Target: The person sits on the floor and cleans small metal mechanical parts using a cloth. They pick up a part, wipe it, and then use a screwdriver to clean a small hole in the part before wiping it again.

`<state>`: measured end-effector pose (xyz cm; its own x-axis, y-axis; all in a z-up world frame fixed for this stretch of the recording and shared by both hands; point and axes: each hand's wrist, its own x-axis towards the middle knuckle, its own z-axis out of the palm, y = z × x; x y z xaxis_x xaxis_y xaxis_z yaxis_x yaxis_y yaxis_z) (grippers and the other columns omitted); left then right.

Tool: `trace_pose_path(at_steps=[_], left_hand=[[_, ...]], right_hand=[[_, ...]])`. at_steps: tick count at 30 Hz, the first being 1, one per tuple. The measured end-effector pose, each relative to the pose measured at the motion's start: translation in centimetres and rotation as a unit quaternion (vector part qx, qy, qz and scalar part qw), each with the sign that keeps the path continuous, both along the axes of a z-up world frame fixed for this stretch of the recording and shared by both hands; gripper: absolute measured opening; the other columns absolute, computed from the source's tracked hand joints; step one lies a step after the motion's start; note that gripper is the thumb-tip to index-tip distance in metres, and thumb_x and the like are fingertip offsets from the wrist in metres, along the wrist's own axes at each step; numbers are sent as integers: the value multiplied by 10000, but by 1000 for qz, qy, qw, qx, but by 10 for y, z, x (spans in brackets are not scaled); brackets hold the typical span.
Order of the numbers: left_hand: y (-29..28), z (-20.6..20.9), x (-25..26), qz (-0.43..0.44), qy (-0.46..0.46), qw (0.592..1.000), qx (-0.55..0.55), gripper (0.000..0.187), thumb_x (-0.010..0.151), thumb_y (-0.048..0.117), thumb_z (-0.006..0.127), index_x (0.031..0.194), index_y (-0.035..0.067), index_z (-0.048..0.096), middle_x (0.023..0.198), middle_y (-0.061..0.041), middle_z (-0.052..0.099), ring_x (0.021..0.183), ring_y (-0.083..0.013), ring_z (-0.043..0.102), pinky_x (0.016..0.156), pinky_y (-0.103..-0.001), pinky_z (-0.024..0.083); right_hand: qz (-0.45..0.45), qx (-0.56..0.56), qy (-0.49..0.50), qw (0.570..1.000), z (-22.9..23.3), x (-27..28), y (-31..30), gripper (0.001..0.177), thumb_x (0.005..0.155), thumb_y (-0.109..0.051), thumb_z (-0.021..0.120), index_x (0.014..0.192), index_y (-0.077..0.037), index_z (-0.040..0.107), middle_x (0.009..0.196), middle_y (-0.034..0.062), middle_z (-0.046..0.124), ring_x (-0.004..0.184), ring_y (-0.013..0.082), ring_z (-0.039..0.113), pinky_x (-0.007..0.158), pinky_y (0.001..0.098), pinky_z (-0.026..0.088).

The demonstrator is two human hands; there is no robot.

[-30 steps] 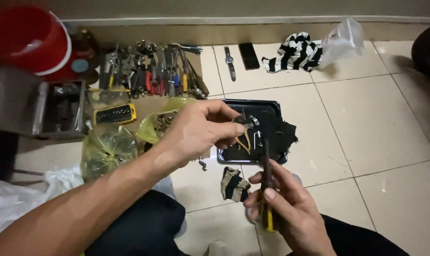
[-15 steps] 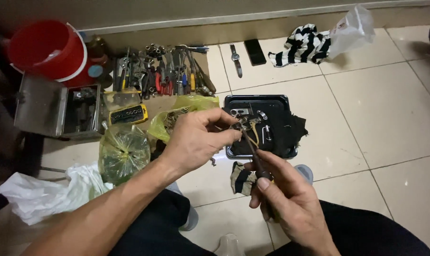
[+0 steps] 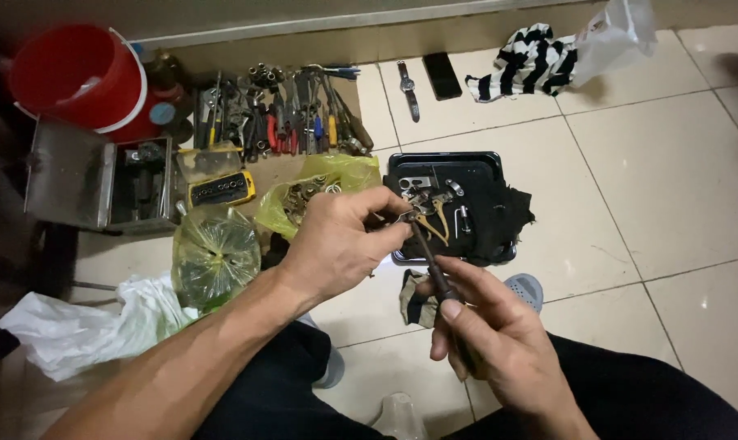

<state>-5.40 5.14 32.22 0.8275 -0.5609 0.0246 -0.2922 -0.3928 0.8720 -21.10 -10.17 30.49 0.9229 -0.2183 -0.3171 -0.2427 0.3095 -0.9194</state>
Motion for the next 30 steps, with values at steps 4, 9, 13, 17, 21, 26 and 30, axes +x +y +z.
trace_pose_path(at_steps=[4,9,13,17,21,26,30], left_hand=[[0,-11,2,-17,-57,998,-18,162,832,220,691,932,125,776,755,19,748,646,-107,614,598,-296,472],[-1,-20,3,-43,-167,985,-27,140,855,176,662,937,89,736,842,-11,761,750,-167,690,694,-318,516],[0,-27,4,-67,-239,969,-17,135,893,159,646,952,59,714,852,-57,749,720,-222,692,661,-370,543],[1,-31,4,-74,-291,954,8,98,910,141,653,957,74,706,858,-53,747,709,-244,698,648,-392,567],[1,-28,4,-82,-292,953,7,111,910,132,667,991,71,712,880,-65,757,727,-248,716,640,-381,574],[-3,-27,3,-68,-253,965,1,128,907,157,645,965,64,712,845,-52,760,707,-221,705,635,-366,550],[-5,-23,1,-39,-173,984,-19,170,877,196,636,956,86,738,754,-10,747,604,-149,640,595,-325,495]], right_hand=[[-9,44,13,999,-2,1,-1,513,894,-46,583,1405,-9,581,1133,264,745,497,237,660,301,243,355],[22,-110,-6,994,-7,-1,-2,532,890,-126,609,1418,-79,566,1138,151,751,543,189,671,323,261,471],[8,-179,101,979,-2,1,1,530,888,-159,648,1418,-180,644,602,141,677,491,172,565,407,308,473],[14,-163,90,982,-6,1,-1,540,873,-162,667,1412,-151,647,774,132,691,512,188,614,372,304,463],[3,-33,5,999,-8,0,-2,505,886,-50,624,1391,-58,613,1113,179,758,530,204,665,323,256,397],[-17,68,-2,998,-7,3,-4,484,880,-20,590,1362,26,610,1111,276,748,478,242,629,280,247,356],[-26,193,-1,981,-1,2,-7,450,900,-7,561,1340,80,602,1080,363,690,468,268,589,289,243,402]])
